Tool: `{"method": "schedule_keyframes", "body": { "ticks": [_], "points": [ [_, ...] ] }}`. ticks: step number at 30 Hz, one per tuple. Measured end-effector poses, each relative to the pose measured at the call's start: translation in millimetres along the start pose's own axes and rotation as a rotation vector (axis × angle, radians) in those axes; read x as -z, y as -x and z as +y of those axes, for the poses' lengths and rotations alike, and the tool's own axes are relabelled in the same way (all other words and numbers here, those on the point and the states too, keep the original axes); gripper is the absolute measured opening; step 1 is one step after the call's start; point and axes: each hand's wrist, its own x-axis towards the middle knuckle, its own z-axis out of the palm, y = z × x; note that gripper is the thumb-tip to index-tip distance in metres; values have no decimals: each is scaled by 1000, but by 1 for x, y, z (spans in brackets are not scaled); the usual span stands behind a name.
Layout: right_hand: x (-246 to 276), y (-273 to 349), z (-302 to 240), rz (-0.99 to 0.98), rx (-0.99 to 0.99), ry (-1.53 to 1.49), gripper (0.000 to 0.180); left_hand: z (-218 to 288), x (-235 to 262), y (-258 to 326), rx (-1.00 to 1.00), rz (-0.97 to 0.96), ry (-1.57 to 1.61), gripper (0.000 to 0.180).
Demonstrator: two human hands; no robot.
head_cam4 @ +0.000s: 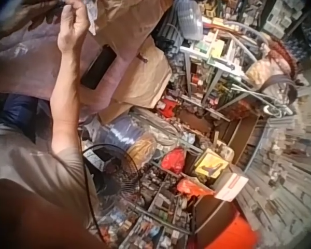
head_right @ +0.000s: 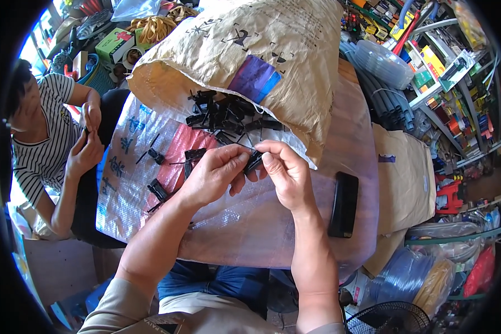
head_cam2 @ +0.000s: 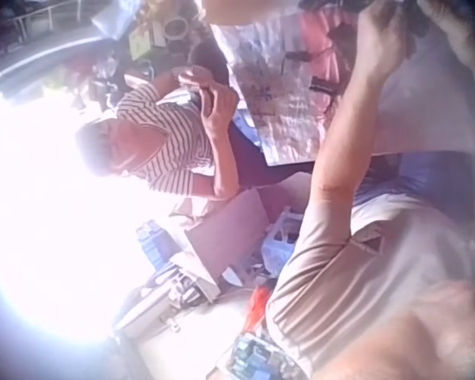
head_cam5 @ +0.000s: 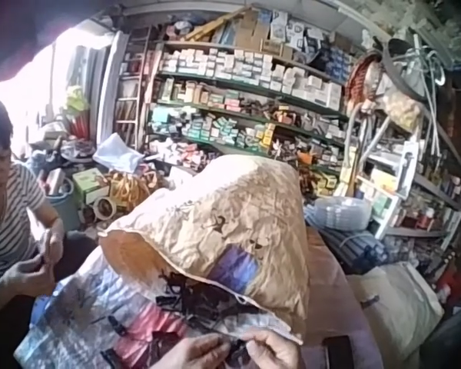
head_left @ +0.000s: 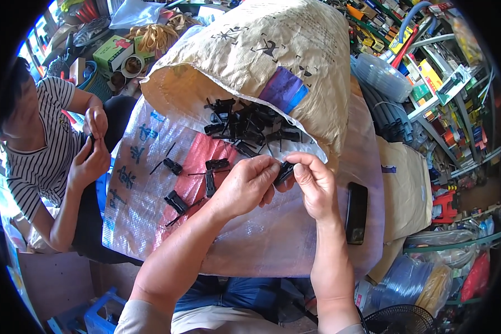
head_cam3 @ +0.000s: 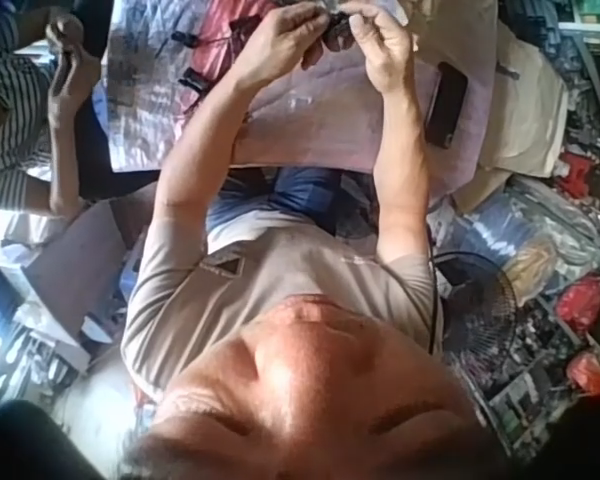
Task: Manually assembling small black plastic components from a large bag at a workstation.
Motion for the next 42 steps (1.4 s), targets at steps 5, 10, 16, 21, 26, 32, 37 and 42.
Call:
{"method": "schedule_keyframes", "body": {
  "ticks": [5,10,16,21,26,32,37,42],
  "points": [
    [3,-2,9,56,56,128,17,-1,-13,1,-152,67,113,27],
    [-2,-1,12,70,24,111,15,-3,-18,1,-283,241,-195,16],
    [-3,2,15,21,-5,-118,14,-9,-19,1,-325,350,-213,9],
    [-3,5,19,10,0,-176,15,-5,-21,3,-395,380,-418,5],
    [-10,2,13,57,-14,-188,13,-7,-19,3,-498,418,-432,6],
    [-19,-3,16,117,-104,-148,14,-21,-19,-10,-266,411,-8,17],
    [3,-50,12,198,48,933,35,-6,2,-8,-119,474,454,23],
    [29,-118,30,254,-334,1292,52,-5,-2,-4,-78,285,670,18]
  ]
}}
